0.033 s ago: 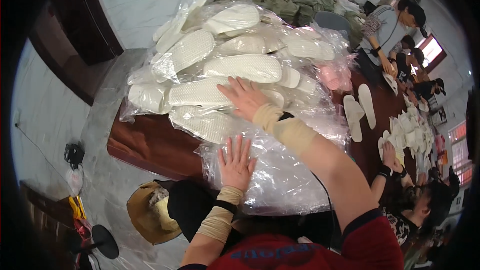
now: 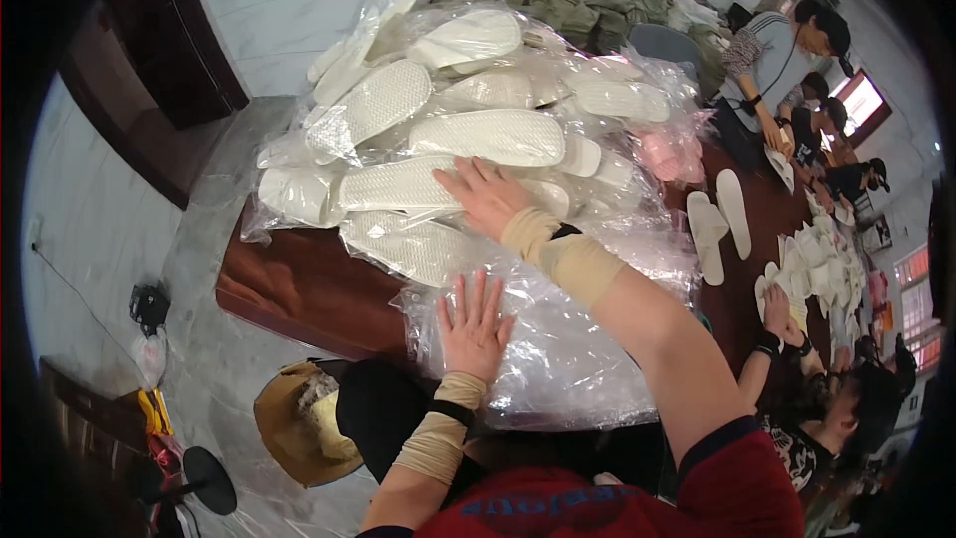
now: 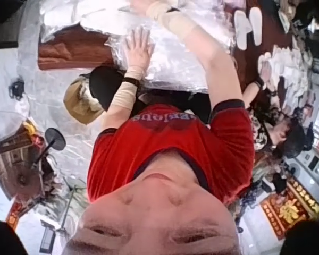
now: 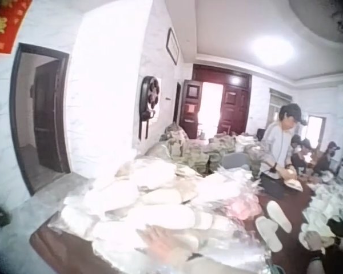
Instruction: Packing pairs of slippers into plastic bags at a manufacturing table.
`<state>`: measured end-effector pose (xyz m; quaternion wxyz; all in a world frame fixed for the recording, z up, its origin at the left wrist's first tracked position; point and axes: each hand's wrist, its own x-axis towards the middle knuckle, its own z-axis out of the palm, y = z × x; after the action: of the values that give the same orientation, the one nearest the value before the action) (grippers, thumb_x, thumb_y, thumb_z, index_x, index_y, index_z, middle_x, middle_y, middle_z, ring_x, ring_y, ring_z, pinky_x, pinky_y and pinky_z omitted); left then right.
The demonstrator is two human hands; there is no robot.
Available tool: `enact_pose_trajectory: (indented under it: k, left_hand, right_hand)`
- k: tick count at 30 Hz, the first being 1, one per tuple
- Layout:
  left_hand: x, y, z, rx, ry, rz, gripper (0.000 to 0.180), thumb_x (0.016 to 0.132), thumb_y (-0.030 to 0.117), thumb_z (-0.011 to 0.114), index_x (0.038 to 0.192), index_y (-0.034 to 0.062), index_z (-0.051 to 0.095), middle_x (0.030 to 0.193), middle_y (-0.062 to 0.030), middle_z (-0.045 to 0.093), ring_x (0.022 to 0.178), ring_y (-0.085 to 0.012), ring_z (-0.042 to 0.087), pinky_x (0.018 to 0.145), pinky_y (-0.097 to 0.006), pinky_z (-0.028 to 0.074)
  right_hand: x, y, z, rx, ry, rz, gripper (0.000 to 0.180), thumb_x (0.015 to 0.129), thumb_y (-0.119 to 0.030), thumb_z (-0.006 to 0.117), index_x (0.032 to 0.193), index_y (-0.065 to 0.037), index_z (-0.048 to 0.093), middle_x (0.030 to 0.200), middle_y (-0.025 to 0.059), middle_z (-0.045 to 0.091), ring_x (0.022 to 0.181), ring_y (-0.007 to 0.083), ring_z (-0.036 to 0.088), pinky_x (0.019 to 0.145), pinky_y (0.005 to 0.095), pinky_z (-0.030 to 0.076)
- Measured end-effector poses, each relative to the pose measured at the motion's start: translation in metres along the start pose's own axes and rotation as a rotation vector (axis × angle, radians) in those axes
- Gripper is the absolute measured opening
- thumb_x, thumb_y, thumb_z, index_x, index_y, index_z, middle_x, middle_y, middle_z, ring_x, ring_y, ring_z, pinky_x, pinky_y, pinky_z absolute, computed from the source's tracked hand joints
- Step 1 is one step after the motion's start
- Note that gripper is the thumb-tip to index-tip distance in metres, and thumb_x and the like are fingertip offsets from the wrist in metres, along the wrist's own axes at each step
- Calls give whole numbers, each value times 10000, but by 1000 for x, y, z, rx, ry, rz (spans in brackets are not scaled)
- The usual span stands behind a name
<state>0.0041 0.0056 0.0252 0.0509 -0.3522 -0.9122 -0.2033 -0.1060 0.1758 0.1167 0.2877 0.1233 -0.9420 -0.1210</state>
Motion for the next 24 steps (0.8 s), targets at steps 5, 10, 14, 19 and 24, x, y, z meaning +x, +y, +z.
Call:
enact_pose_trajectory:
  k: [5, 10, 14, 19, 24]
  left_hand:
    - [-6, -3, -2, 2, -19, -24, 625, 938, 421, 492, 1495, 211, 301, 1578, -39, 217, 1456, -313, 163, 1155, -543, 83]
    - [-1, 2, 4, 13, 17, -7, 613, 939, 414, 491, 1489, 208, 313, 1573, -52, 226, 1456, -312, 162, 1158, -542, 79]
    - [-2, 2, 2, 26, 47, 3, 613, 931, 390, 506, 1482, 194, 325, 1571, -54, 231, 1458, -314, 154, 1159, -544, 76]
    - [-5, 2, 6, 64, 62, 6, 623, 918, 366, 509, 1487, 198, 317, 1579, -49, 217, 1460, -317, 147, 1158, -550, 72]
    - [-5, 2, 16, 117, 31, 14, 619, 925, 383, 493, 1491, 214, 311, 1581, -34, 212, 1462, -313, 142, 1159, -546, 73]
  right_hand:
    - [32, 11, -40, 296, -237, 230, 268, 829, -136, 599, 1097, -132, 612, 1016, 68, 639, 973, 237, 618, 837, 362, 506]
    - [3, 94, -146, 170, 292, 189, 242, 834, -100, 558, 1058, -135, 641, 967, 65, 643, 923, 255, 610, 780, 354, 511]
    - [-34, 132, -269, -141, 229, 57, 269, 784, -110, 578, 1040, -149, 653, 943, 44, 634, 924, 245, 596, 799, 339, 500]
    - [-60, 106, -309, -385, 15, -192, 224, 758, -140, 607, 973, -101, 658, 956, 51, 629, 960, 265, 590, 857, 441, 469]
    - [-118, -32, -189, 312, -124, -313, 270, 787, -217, 570, 1020, -86, 606, 1195, 131, 565, 1227, 342, 489, 1051, 544, 369]
